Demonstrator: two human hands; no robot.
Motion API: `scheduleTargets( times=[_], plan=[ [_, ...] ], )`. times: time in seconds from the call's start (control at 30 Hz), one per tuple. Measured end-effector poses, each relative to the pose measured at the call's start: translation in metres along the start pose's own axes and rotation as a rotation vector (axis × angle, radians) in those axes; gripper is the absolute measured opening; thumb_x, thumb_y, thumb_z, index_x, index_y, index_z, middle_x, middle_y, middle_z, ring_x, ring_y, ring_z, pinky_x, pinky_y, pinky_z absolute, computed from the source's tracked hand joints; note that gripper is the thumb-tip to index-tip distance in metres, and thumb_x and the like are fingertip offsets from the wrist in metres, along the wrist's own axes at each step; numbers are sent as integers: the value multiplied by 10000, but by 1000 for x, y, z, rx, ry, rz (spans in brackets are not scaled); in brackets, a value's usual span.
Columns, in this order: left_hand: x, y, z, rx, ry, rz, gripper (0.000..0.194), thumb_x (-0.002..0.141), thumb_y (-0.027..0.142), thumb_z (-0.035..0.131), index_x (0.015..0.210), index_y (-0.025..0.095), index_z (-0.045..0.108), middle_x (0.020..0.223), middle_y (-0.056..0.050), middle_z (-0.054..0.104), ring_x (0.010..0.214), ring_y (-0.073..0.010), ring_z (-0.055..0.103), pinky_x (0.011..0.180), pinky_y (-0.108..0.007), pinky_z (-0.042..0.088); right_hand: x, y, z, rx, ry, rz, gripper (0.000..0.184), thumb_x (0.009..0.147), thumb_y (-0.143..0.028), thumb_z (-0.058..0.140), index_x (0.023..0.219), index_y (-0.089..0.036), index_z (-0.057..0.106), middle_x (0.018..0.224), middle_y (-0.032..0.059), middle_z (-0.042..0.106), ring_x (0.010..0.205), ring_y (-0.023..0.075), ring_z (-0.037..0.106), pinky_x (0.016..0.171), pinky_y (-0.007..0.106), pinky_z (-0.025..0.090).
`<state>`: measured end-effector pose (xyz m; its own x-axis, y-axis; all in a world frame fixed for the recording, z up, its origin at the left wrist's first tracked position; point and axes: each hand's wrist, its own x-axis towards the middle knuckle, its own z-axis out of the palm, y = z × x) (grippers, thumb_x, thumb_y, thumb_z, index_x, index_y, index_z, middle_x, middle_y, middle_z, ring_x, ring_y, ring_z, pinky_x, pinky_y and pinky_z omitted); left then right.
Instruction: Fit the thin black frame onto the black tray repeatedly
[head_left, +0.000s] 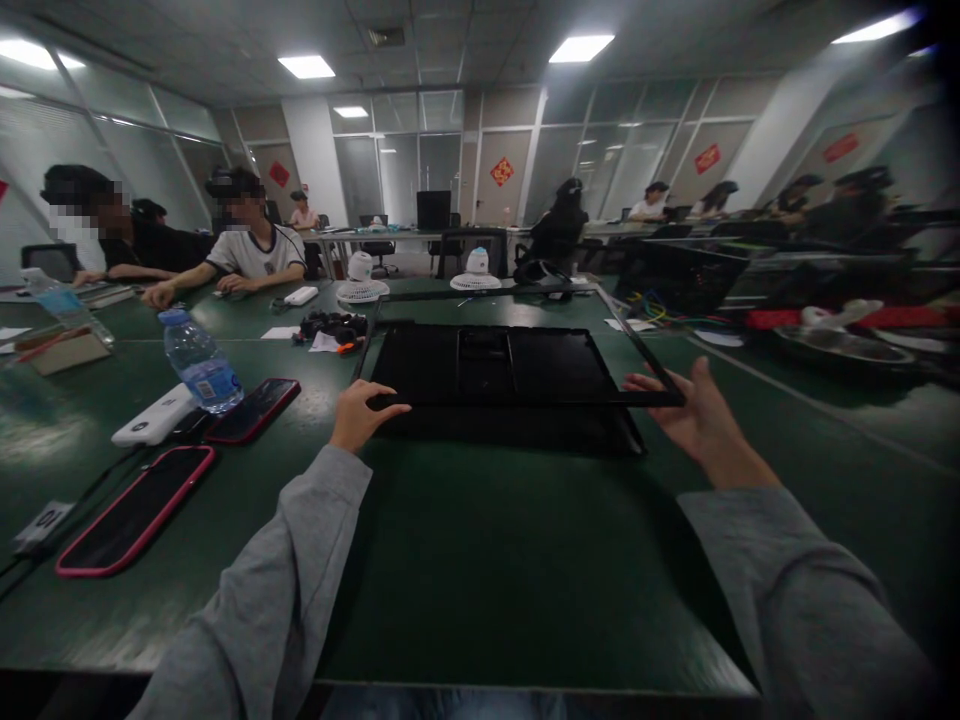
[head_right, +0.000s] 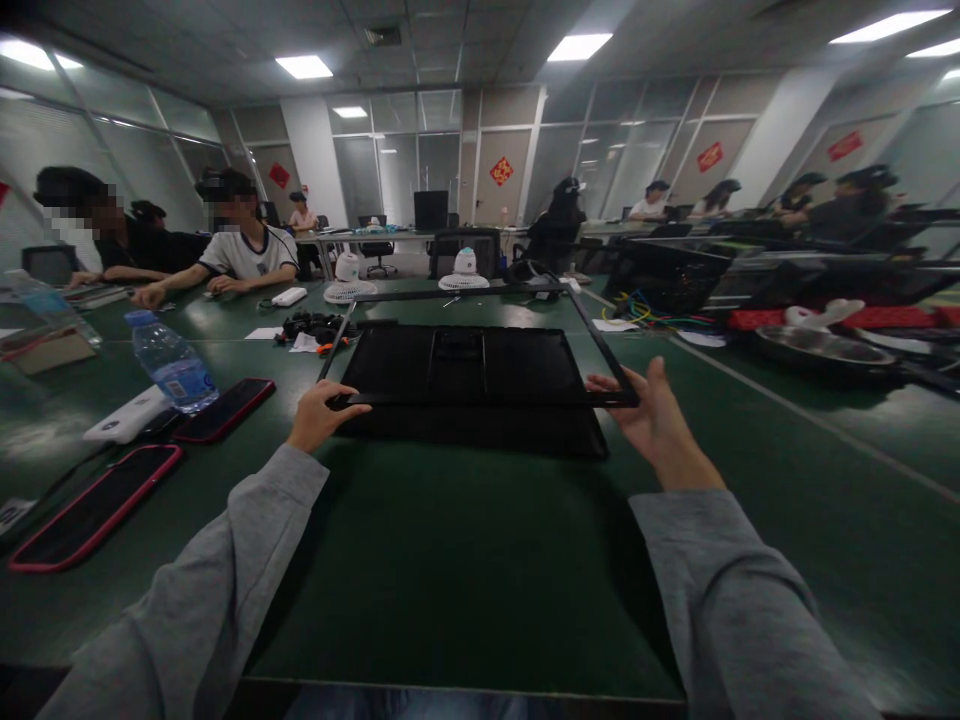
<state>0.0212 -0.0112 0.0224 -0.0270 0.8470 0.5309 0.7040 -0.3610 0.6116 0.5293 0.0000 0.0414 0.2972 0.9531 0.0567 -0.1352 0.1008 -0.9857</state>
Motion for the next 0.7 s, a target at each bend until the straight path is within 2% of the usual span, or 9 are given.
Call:
scheduleTargets(
  times=[0.07, 0.1, 0.17, 0.23, 0.3, 0.37, 0.5, 0.7],
  plan=[
    [-1, 3, 2, 27, -26, 24, 323, 642, 484, 853, 850, 254, 762, 913, -62, 720, 929, -247, 625, 895, -394, 449, -1, 4, 3, -123, -6, 19, 334, 917, -447, 552, 1104, -171, 577, 984, 141, 670, 899, 220, 648, 807, 340, 507],
    [-2, 3, 3, 39, -40, 33, 313, 641, 473, 857, 847, 259, 760, 925, -60, 726, 952, -250, 624, 913, -402, 439, 0, 9, 4, -220, 11, 8, 311, 872, -355, 626, 1121, -175, 581, 920, 100, 665, 829, 200, 633, 779, 327, 500],
    [-2, 1, 3, 60, -68, 46, 305, 646, 469, 857, 850, 265, 757, 947, -57, 733, 983, -254, 622, 937, -414, 424, 3, 22, 7, -426, 64, -84, 350, 829, -259, 652, 1162, -170, 588, 844, 53, 639, 739, 176, 586, 745, 319, 481],
    [-1, -4, 3, 83, -94, 50, 312, 654, 482, 849, 859, 266, 756, 964, -58, 735, 997, -256, 624, 949, -420, 416, 8, 36, 8, -616, 142, -236, 321, 849, -259, 595, 1153, -158, 609, 870, 61, 631, 766, 186, 568, 785, 340, 476],
    [0, -9, 3, 103, -115, 54, 325, 660, 499, 840, 867, 263, 755, 975, -60, 736, 998, -257, 628, 952, -419, 415, 11, 48, 9, -771, 210, -371, 308, 853, -272, 557, 1127, -155, 636, 951, 89, 629, 875, 220, 572, 876, 380, 465],
    [0, -14, 3, 118, -142, 53, 342, 667, 521, 827, 876, 260, 754, 980, -62, 736, 994, -257, 631, 947, -413, 420, 13, 57, 8, -892, 273, -437, 344, 843, -292, 544, 1137, -151, 654, 995, 115, 617, 967, 259, 561, 942, 427, 444],
    [-2, -19, 5, 139, -217, 27, 372, 671, 569, 804, 887, 270, 755, 1001, -62, 739, 1015, -265, 631, 943, -411, 422, 12, 69, 6, -990, 355, -490, 437, 843, -331, 527, 1218, -144, 650, 1054, 146, 595, 1062, 295, 527, 1005, 481, 406],
    [-3, -19, 6, 171, -261, 31, 349, 665, 574, 804, 853, 284, 754, 1007, -54, 744, 1044, -283, 628, 991, -452, 375, 7, 77, 2, -1012, 329, -472, 476, 855, -350, 502, 1255, -135, 649, 1026, 148, 601, 1033, 290, 544, 995, 476, 419]
  ],
)
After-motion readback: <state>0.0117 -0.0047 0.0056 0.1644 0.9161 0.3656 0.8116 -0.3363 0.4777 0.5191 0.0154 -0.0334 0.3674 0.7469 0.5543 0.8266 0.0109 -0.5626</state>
